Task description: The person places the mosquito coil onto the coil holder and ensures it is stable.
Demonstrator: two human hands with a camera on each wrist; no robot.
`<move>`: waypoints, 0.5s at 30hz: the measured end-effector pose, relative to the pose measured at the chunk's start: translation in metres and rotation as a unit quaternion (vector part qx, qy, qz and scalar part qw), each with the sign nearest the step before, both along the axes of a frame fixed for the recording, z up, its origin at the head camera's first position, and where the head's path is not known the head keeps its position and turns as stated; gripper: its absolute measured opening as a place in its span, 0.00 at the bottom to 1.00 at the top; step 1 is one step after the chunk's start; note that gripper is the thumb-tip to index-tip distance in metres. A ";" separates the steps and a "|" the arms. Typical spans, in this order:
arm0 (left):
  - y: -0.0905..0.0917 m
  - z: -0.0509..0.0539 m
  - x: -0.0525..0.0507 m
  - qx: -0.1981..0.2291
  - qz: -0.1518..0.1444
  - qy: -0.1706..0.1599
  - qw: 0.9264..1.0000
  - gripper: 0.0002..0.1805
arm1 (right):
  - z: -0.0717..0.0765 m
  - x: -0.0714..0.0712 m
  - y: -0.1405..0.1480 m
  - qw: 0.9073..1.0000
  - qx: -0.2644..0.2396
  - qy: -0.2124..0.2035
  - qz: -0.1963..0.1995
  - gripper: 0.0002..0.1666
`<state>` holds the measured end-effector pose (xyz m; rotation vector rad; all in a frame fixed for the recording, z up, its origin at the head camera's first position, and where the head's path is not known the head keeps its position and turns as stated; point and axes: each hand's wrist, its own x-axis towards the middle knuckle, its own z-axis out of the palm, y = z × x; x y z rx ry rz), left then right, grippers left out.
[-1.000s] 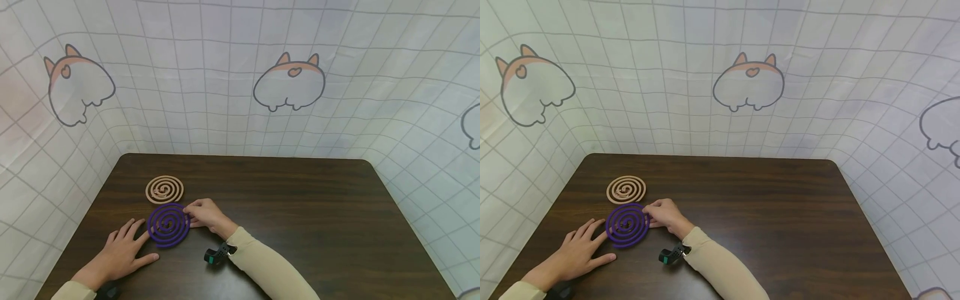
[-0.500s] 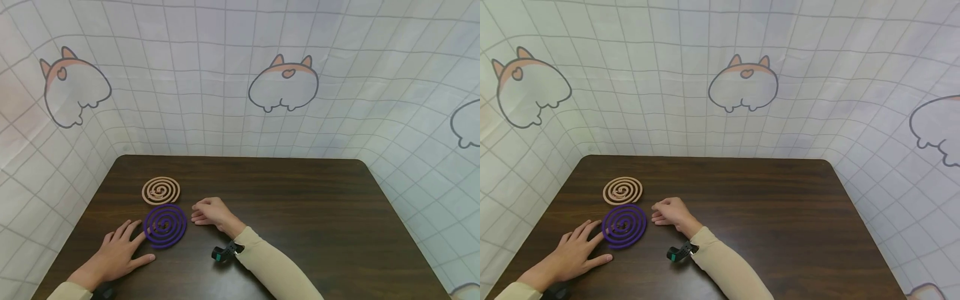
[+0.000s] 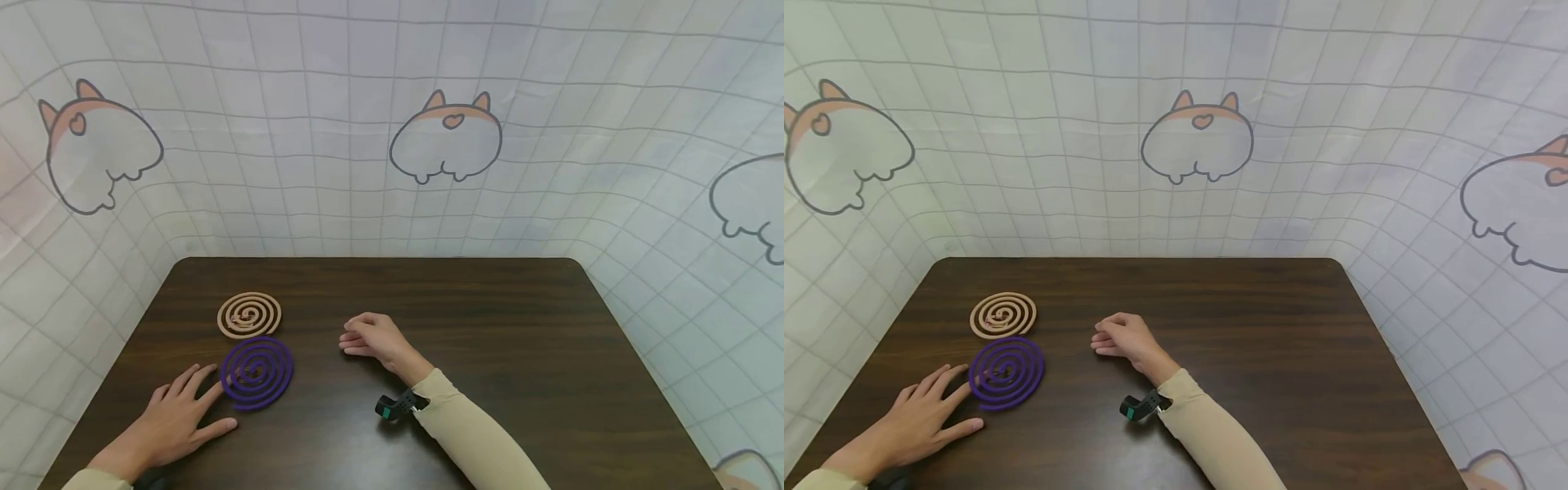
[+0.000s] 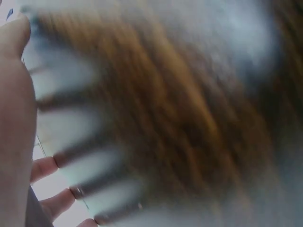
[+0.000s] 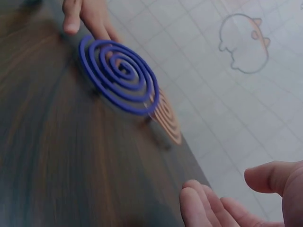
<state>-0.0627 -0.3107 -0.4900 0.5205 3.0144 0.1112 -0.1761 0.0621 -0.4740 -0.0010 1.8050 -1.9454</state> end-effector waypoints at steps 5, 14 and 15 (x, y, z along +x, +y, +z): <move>-0.012 0.000 0.002 -0.002 0.005 -0.005 1.000 0.43 | 0.003 0.000 0.022 1.000 -0.004 0.008 -0.002 0.23; -0.036 0.006 0.008 0.024 0.022 -0.010 0.999 0.49 | 0.008 0.001 0.074 0.999 0.042 0.032 0.004 0.26; -0.038 0.008 0.008 0.028 0.024 -0.007 0.999 0.49 | 0.010 0.001 0.081 0.998 0.052 0.036 0.005 0.26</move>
